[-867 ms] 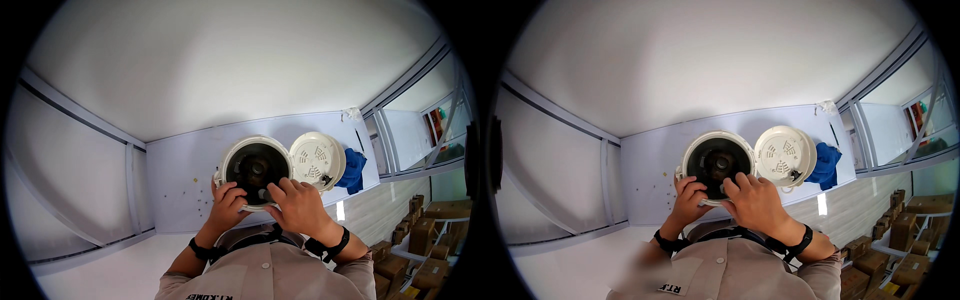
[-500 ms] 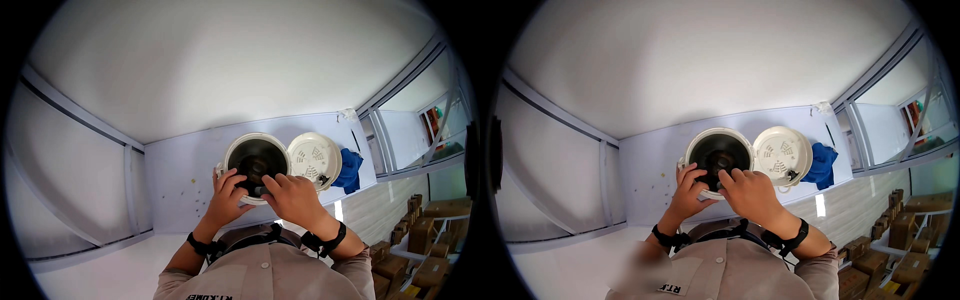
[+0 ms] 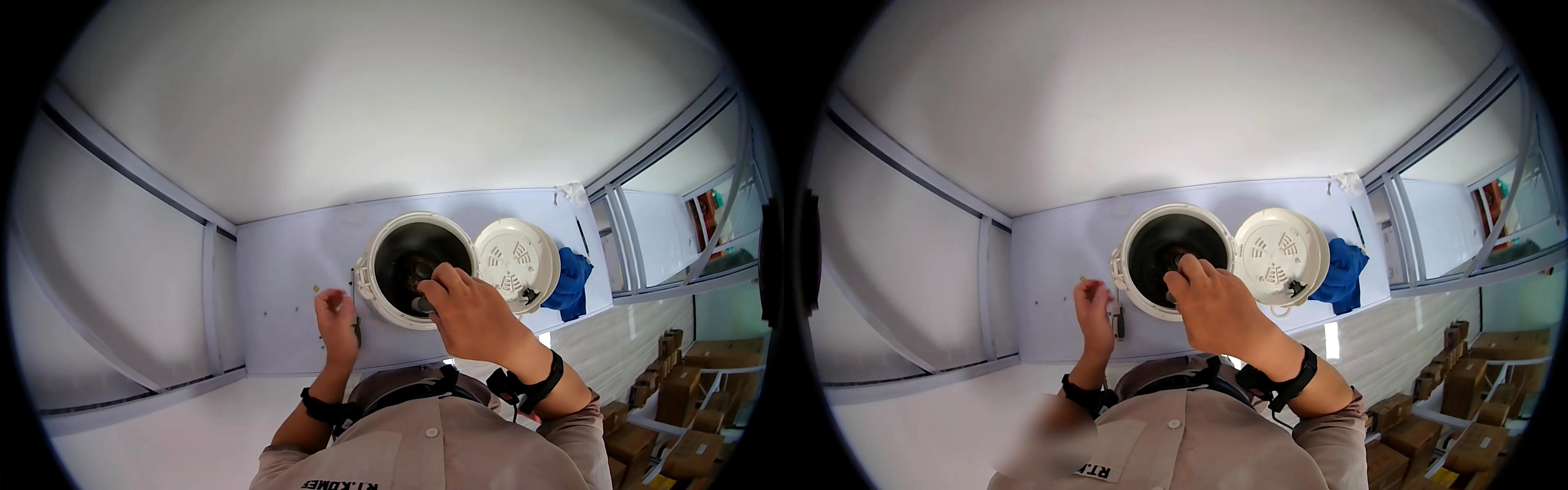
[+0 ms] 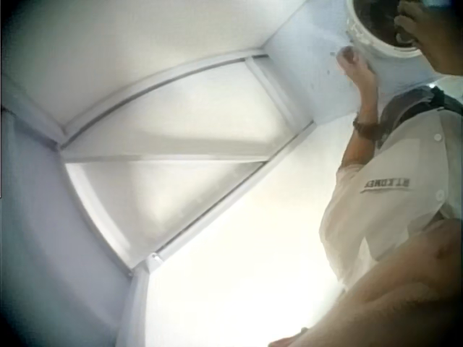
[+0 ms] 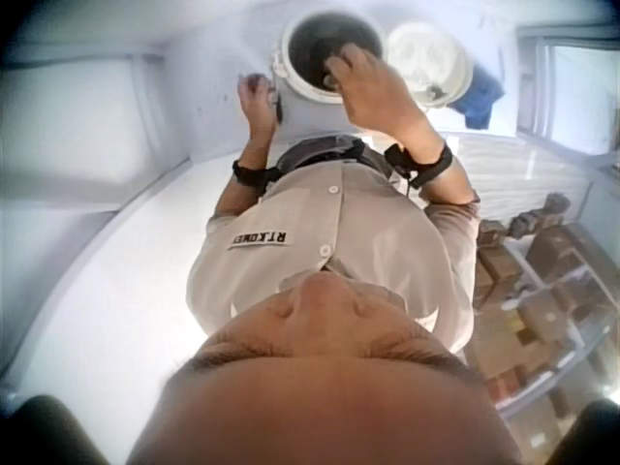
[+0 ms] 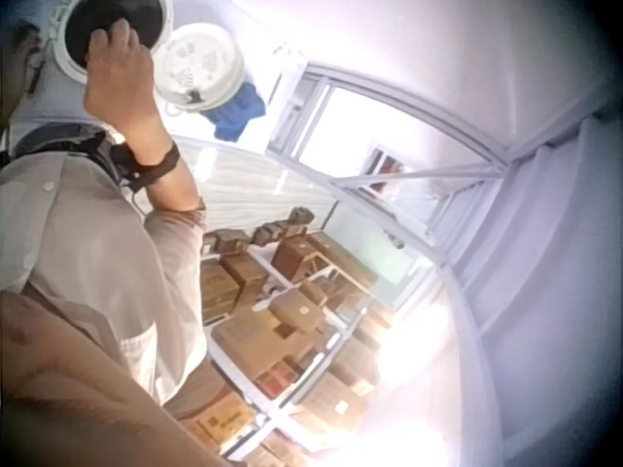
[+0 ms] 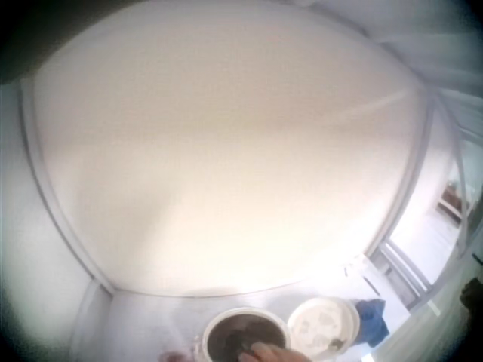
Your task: The person disassembles a white cylindrical appliance, removes screws, and manipulates internal components and wiring. They repeatedly open and close the unit, adjust parts inside, and reassemble it using a screwdriver.
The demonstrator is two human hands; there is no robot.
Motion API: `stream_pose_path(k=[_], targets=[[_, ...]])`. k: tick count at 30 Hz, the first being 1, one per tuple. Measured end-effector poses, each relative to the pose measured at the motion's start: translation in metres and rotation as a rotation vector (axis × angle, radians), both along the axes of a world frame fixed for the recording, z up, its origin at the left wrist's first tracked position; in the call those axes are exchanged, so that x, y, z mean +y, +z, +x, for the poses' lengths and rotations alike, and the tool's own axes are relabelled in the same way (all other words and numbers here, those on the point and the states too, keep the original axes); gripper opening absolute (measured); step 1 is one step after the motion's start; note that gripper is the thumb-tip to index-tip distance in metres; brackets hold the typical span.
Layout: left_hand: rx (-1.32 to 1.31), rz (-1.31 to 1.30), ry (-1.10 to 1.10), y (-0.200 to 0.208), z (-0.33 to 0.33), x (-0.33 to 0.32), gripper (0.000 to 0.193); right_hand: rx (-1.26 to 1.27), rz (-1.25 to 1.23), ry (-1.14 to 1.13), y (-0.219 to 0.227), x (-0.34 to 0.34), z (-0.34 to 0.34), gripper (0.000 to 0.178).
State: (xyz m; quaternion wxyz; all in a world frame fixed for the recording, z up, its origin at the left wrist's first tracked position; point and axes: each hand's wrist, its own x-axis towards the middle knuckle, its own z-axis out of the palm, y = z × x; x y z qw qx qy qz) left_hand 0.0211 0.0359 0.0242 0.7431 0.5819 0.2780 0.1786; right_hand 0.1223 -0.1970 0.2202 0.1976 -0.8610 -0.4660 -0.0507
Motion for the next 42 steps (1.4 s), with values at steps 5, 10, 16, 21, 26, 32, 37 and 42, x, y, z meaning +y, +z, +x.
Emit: stream_pose_path(k=[5, 10, 16, 21, 26, 32, 37, 42], targets=[[0.434, -0.787, -0.436, 0.004, -0.01, 0.009, 0.099, -0.021, -0.08, -0.074, 0.009, 0.008, -0.001, 0.036], [0.48, -0.92, -0.529, -0.01, -0.006, -0.007, 0.123, 0.099, -0.324, -0.213, 0.01, 0.015, -0.001, 0.042], [0.344, -0.908, -0.435, -0.022, 0.002, -0.032, 0.108, 0.176, 0.114, -0.027, 0.006, 0.008, -0.007, 0.048], [0.132, -1.035, -0.414, -0.037, -0.002, -0.041, 0.086, 0.327, 0.287, -0.095, -0.017, 0.007, -0.013, 0.048], [0.032, -0.995, -0.381, -0.036, -0.004, -0.05, 0.071, 0.307, 0.385, -0.189, -0.04, 0.0, -0.015, 0.048], [-0.028, -1.009, -0.373, -0.051, -0.009, -0.054, 0.062, 0.265, 0.497, -0.171, -0.047, 0.0, -0.019, 0.047], [-0.142, -0.996, -0.411, -0.063, -0.012, -0.052, 0.051, 0.327, 0.631, -0.269, -0.07, -0.013, -0.018, 0.054], [-0.045, -0.85, -0.42, -0.026, -0.006, -0.048, 0.046, 0.334, 0.735, -0.259, -0.083, -0.011, -0.02, 0.063]])
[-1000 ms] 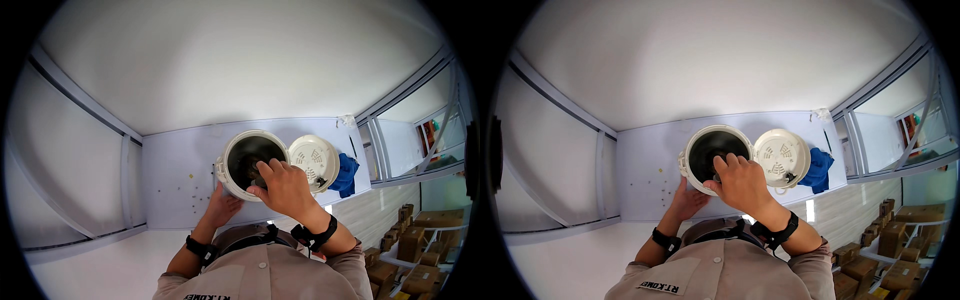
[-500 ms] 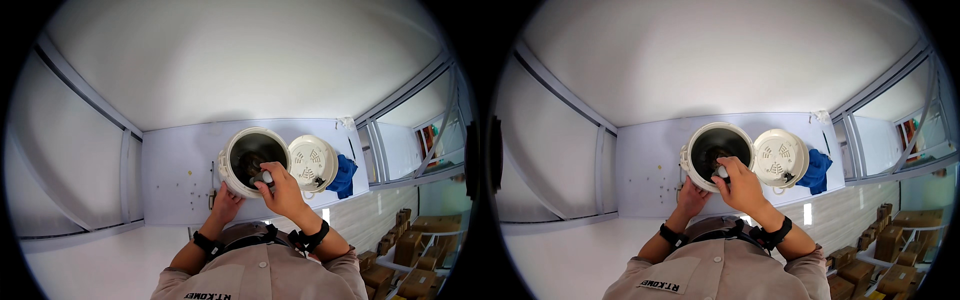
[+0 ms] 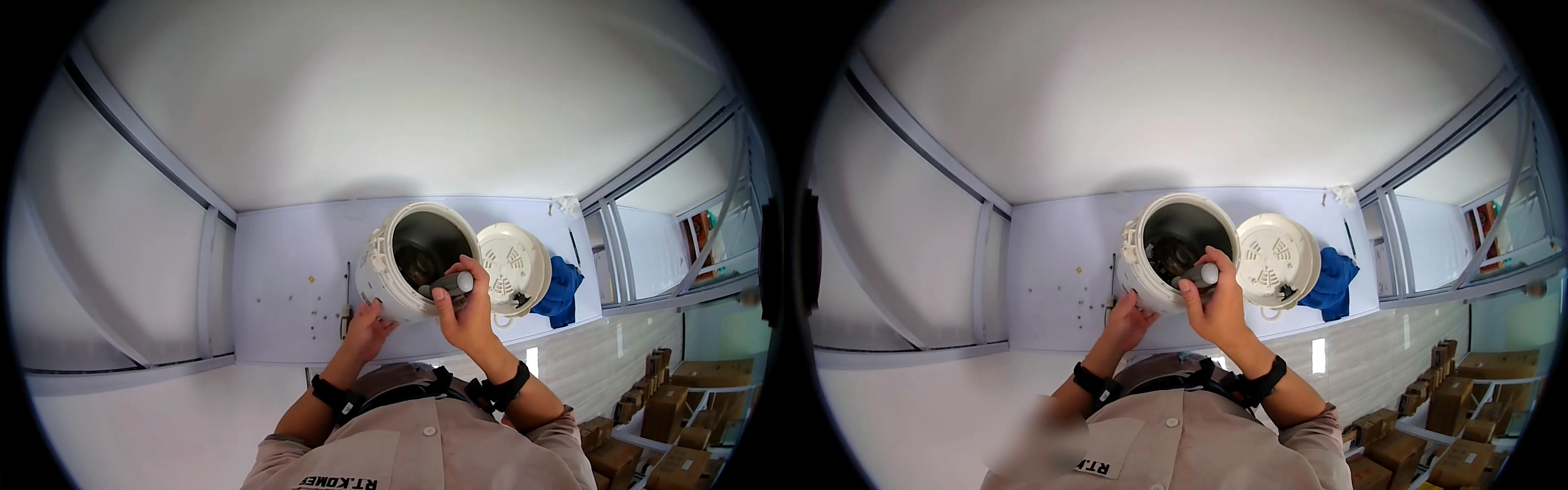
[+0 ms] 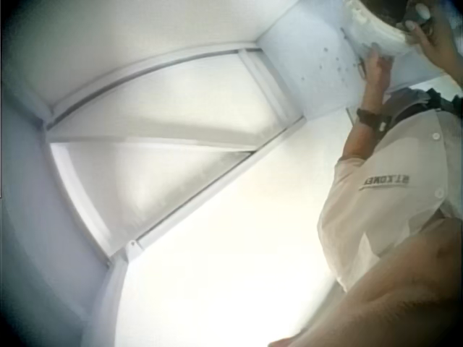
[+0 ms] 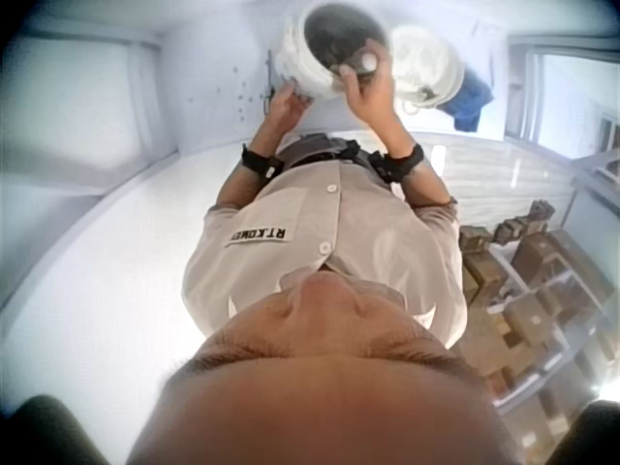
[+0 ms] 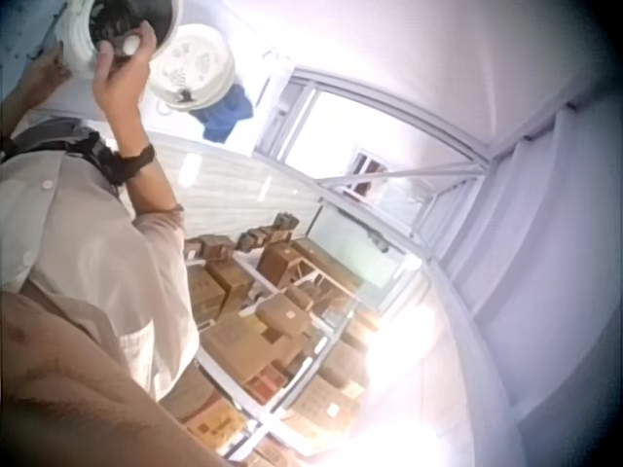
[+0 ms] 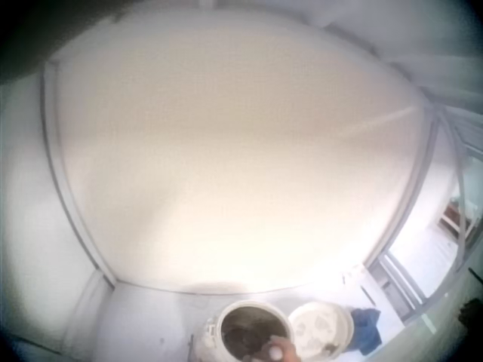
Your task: The person disassembles a white cylindrical appliance, removes screws, and manipulates internal components and wiring. They repeatedly open and close the unit, adjust parts inside, and reassemble it using a screwdriver.
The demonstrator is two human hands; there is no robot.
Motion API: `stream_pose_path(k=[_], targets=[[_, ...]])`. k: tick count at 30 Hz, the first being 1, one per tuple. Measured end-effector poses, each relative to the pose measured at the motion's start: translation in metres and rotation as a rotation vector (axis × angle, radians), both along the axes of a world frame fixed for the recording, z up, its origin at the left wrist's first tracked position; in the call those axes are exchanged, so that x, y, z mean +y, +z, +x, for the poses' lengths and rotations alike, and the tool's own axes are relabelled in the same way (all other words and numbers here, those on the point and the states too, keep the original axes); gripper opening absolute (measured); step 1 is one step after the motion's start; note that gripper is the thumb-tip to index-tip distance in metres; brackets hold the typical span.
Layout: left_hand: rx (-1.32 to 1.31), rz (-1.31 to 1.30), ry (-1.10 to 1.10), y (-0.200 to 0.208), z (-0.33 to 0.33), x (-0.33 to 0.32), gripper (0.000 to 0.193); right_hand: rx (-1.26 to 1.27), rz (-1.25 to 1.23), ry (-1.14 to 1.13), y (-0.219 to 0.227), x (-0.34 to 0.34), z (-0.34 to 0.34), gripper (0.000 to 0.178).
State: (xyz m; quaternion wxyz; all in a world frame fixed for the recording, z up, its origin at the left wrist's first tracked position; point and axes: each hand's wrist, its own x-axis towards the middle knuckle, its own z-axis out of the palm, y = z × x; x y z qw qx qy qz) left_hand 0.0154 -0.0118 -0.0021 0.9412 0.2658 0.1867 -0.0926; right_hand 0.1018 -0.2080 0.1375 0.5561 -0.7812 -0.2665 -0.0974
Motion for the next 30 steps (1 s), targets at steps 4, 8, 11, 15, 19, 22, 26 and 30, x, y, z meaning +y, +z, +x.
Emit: stream_pose_path(k=[4, 8, 11, 15, 19, 22, 26, 30], targets=[[-0.054, 0.068, 0.013, 0.006, 0.002, 0.0, 0.046, 0.037, 0.11, -0.004, -0.011, 0.005, -0.002, 0.067], [-0.156, 0.04, 0.105, 0.003, 0.003, -0.002, 0.047, 0.048, 0.21, 0.021, -0.02, 0.005, -0.003, 0.068], [-0.173, -0.006, 0.164, 0.003, 0.002, -0.003, 0.047, 0.026, 0.284, 0.058, -0.026, 0.004, -0.004, 0.068], [-0.162, 0.025, 0.222, 0.028, -0.002, -0.001, 0.045, 0.063, 0.361, 0.03, -0.023, 0.004, -0.007, 0.065], [-0.141, 0.155, 0.238, 0.05, -0.004, 0.004, 0.041, 0.139, 0.447, -0.021, -0.025, 0.0, -0.005, 0.062], [-0.142, 0.243, 0.22, 0.065, -0.003, 0.005, 0.037, 0.185, 0.517, -0.082, -0.033, -0.006, -0.004, 0.06], [-0.156, 0.377, 0.197, 0.069, -0.002, 0.002, 0.034, 0.243, 0.615, -0.175, -0.051, -0.013, -0.001, 0.057], [-0.158, 0.47, 0.183, 0.082, -0.002, -0.001, 0.034, 0.312, 0.708, -0.21, -0.065, -0.016, -0.003, 0.054]])
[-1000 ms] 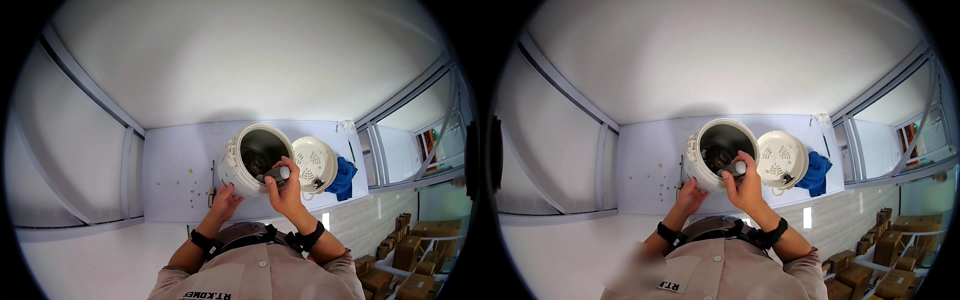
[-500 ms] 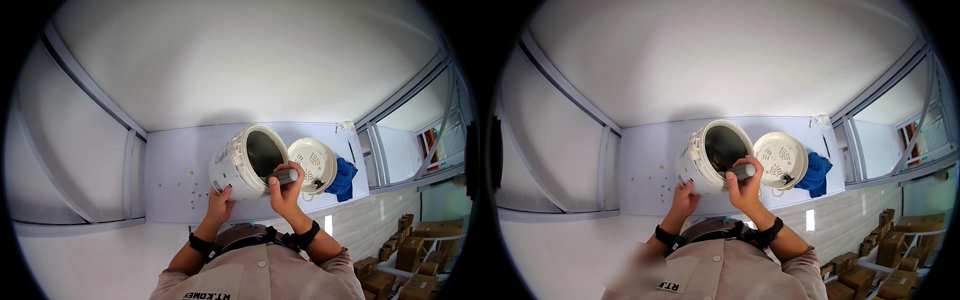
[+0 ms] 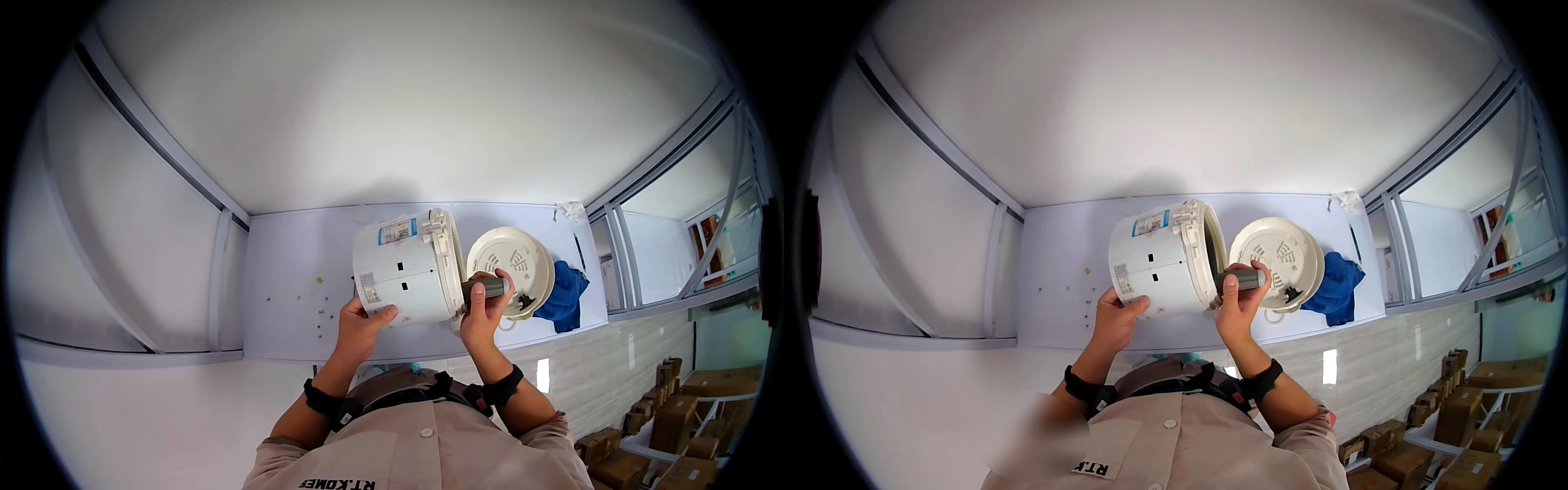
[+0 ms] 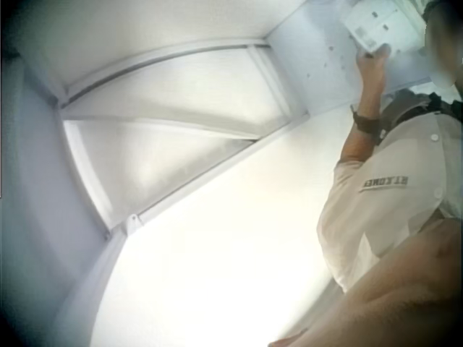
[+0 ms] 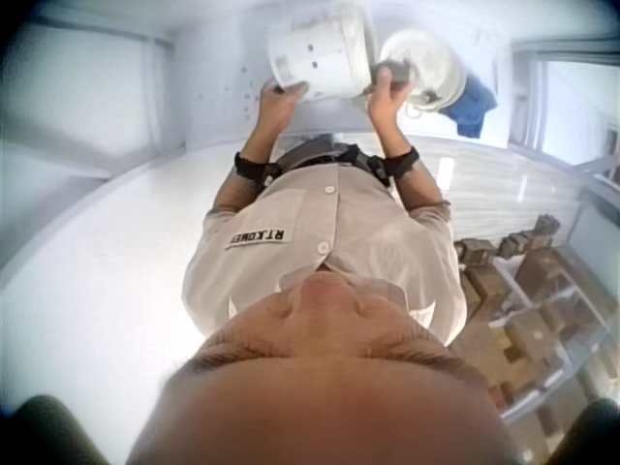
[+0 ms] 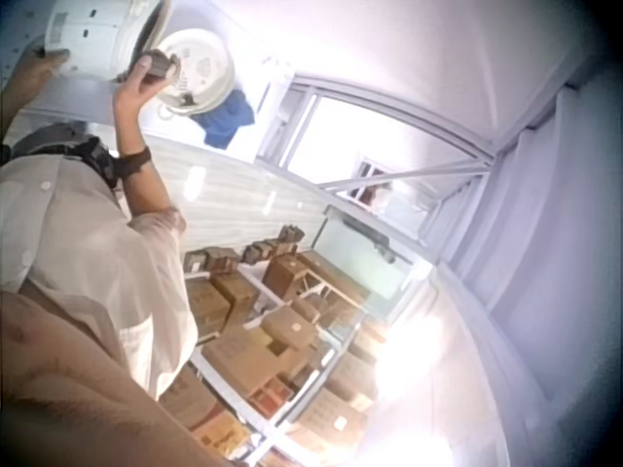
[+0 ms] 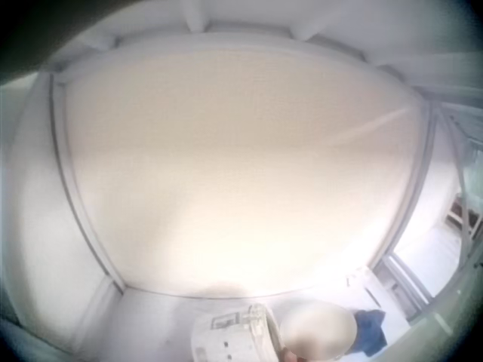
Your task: The person disassembles a white cylindrical appliance, removes screws, and manipulates internal components and wiring. They repeatedly open and close the unit, adjust parts inside, and reassemble it using a screwdriver.
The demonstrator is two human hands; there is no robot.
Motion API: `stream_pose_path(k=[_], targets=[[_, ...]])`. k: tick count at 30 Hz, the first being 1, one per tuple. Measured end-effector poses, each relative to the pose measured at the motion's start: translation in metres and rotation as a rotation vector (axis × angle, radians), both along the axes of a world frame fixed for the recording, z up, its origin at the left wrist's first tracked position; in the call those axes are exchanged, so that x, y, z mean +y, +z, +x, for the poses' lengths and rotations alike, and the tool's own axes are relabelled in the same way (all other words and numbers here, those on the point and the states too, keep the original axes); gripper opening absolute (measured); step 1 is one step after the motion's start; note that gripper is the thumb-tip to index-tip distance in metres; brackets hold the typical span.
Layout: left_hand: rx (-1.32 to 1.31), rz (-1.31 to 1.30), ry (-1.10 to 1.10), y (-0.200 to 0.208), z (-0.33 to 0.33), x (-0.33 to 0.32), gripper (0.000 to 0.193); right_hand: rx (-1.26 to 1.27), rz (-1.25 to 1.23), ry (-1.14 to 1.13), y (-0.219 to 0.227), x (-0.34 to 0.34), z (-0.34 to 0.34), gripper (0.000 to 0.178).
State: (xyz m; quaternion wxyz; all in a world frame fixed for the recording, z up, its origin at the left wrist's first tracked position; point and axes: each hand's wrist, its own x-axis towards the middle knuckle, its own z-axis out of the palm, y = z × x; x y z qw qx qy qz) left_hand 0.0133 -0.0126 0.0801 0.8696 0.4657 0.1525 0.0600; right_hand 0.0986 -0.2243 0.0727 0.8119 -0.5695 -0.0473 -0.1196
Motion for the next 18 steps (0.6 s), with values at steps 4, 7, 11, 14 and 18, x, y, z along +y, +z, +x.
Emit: stream_pose_path(k=[4, 7, 11, 14, 18], targets=[[0.02, 0.129, 0.02, 0.01, -0.001, -0.006, 0.034, 0.058, 0.096, 0.011, -0.001, 0.002, -0.004, 0.051], [0.066, 0.249, 0.001, 0.018, 0.0, -0.009, 0.032, 0.065, 0.106, -0.018, -0.012, 0.0, -0.004, 0.05], [0.083, 0.373, -0.003, 0.014, 0.0, -0.011, 0.034, 0.089, 0.089, -0.046, -0.027, -0.003, -0.003, 0.05], [0.108, 0.412, -0.002, 0.017, 0.0, -0.012, 0.036, 0.164, 0.085, -0.049, -0.021, -0.003, -0.005, 0.051], [0.116, 0.425, 0.005, 0.018, 0.002, -0.014, 0.045, 0.259, -0.048, -0.015, -0.02, -0.013, 0.002, 0.051]])
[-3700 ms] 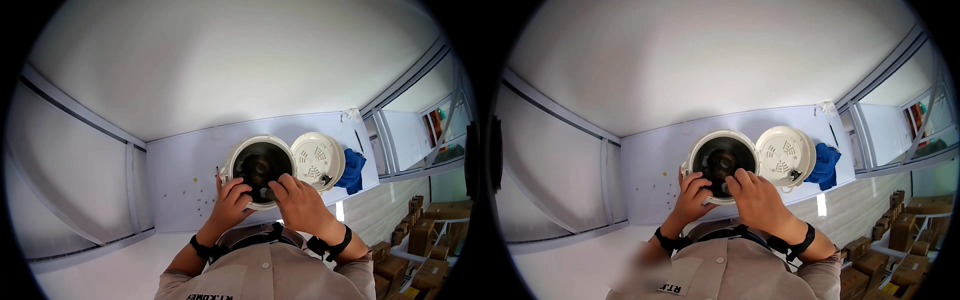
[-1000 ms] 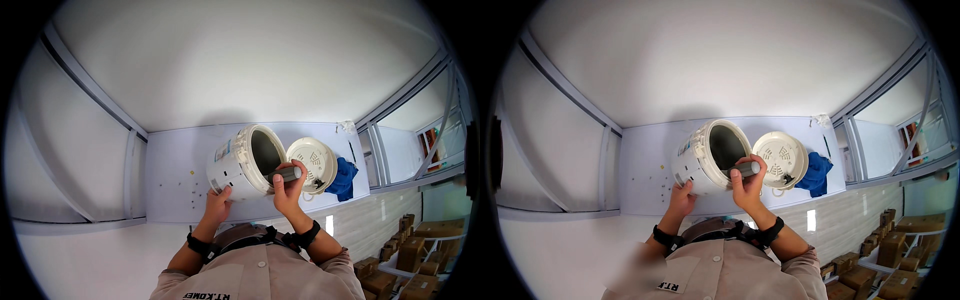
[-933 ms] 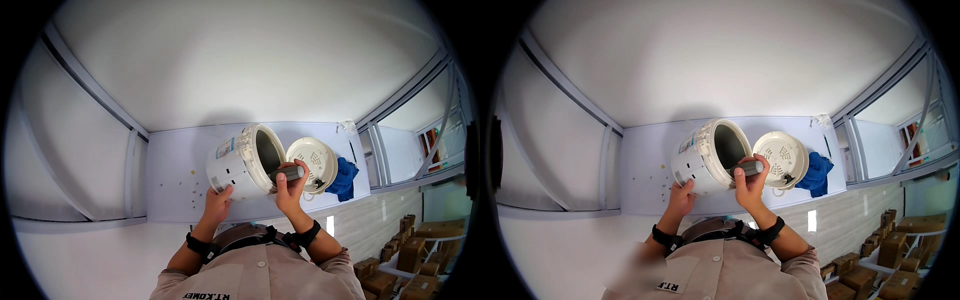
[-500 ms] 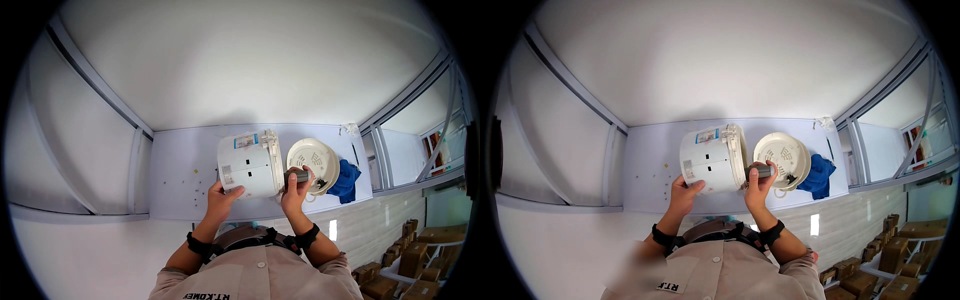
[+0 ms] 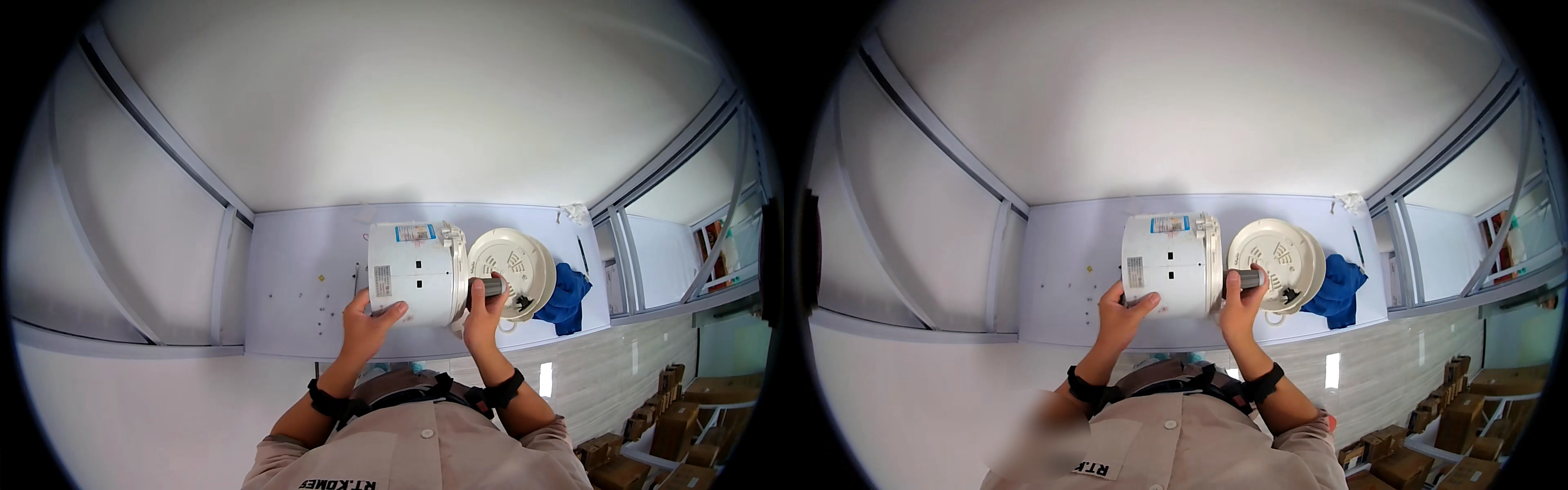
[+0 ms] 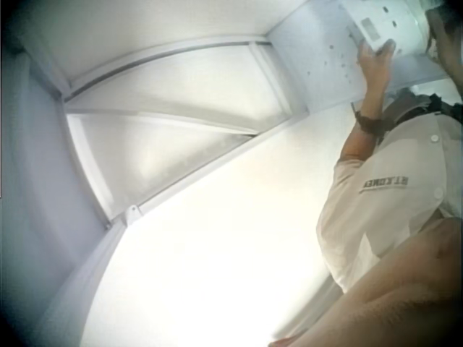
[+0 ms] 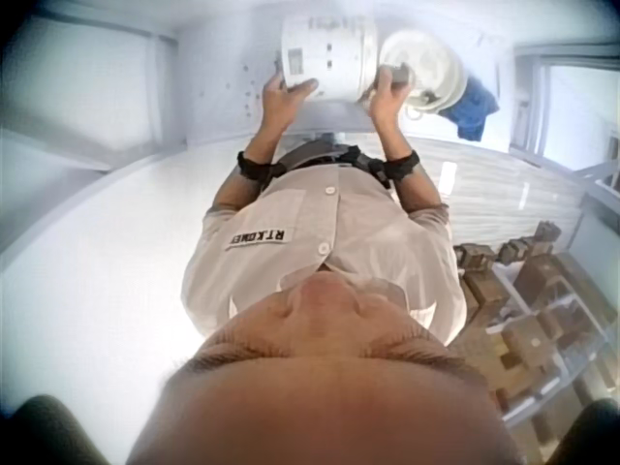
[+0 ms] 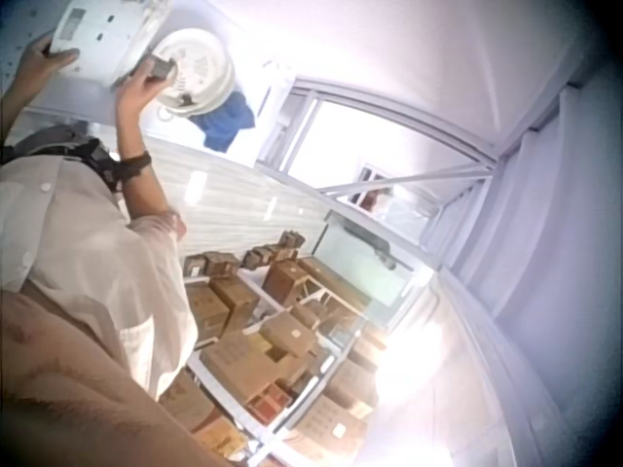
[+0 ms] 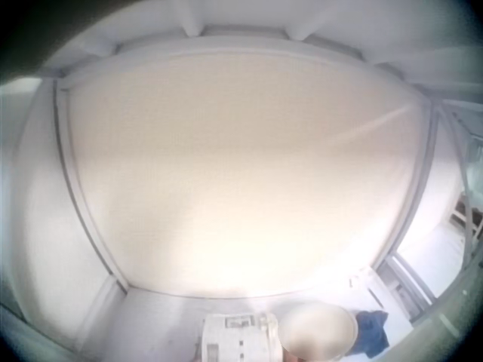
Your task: The person disassembles a white cylindrical appliance, removes screws, and manipulates internal components and wiring. They repeatedly open and close the unit, adjust parts inside, and reassemble it using a screwdriver.
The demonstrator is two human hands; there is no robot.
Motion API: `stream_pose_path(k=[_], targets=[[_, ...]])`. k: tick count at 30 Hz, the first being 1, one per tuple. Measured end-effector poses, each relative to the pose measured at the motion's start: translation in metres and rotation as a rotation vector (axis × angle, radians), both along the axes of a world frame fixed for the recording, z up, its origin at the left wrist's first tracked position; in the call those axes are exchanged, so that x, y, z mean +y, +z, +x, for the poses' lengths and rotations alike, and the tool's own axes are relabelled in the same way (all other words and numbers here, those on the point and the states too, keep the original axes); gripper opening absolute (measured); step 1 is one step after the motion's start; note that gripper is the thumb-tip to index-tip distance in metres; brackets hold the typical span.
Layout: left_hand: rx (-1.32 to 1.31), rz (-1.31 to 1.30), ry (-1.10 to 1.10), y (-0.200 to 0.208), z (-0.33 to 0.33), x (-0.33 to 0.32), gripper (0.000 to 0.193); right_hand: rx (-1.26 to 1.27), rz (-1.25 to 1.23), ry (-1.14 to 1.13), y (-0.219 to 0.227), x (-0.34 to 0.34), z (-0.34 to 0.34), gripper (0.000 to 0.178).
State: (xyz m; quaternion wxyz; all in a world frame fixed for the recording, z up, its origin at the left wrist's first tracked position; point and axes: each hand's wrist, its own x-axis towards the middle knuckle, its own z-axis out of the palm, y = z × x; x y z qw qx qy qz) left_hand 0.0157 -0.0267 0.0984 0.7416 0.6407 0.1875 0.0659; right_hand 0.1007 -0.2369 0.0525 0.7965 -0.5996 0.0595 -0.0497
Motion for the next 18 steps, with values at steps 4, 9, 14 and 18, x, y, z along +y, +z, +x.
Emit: stream_pose_path(k=[4, 9, 14, 18], targets=[[-0.133, 0.067, 0.096, -0.005, -0.001, -0.004, 0.058, 0.136, -0.011, 0.094, 0.009, -0.011, 0.008, 0.051], [-0.23, -0.894, 0.108, -0.055, -0.008, 0.019, 0.056, 0.205, 0.062, 0.087, -0.001, -0.016, 0.015, 0.048], [-0.197, -0.506, 0.034, -0.08, -0.008, 0.017, 0.043, 0.301, 0.197, 0.104, 0.006, -0.015, 0.013, 0.044], [-0.128, -0.204, 0.078, -0.09, 0.0, 0.006, 0.038, 0.28, 0.3, 0.101, 0.005, -0.011, 0.017, 0.04]])
